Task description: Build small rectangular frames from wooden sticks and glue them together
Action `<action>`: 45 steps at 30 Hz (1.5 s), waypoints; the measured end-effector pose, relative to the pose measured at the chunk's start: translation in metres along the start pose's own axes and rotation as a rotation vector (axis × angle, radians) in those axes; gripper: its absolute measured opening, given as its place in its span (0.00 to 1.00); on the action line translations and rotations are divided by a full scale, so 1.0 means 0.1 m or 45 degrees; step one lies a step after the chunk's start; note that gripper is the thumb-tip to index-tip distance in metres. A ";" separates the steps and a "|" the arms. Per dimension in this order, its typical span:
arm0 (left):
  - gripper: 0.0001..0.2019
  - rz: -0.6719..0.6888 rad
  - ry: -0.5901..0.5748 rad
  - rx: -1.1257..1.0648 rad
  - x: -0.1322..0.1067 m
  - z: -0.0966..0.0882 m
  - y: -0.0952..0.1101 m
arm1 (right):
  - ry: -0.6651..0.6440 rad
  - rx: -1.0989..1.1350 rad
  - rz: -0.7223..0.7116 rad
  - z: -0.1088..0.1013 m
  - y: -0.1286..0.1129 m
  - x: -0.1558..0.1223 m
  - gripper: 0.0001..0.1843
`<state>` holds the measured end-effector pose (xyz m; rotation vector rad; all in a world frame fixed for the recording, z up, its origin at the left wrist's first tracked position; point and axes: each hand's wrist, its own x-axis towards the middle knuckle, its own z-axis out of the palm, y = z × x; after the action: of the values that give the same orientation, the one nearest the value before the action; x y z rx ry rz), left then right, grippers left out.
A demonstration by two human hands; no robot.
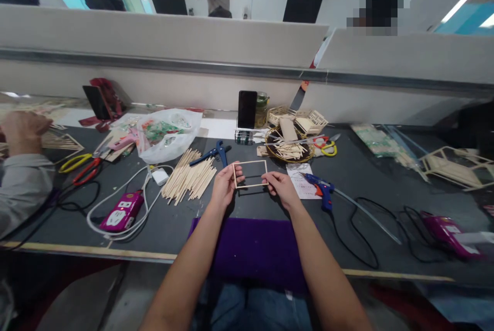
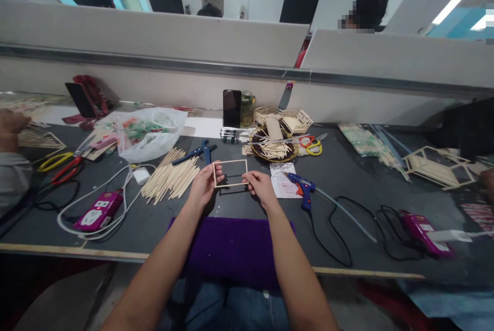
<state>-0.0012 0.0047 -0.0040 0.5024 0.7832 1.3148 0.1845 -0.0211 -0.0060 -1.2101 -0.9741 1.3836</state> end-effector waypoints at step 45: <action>0.21 -0.072 -0.278 -0.031 -0.06 0.06 0.00 | 0.210 0.050 -0.165 0.03 0.00 0.03 0.14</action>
<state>0.0025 -0.0004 0.0010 0.5892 0.5958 1.1928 0.1816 -0.0179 -0.0063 -1.1906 -0.8900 1.1767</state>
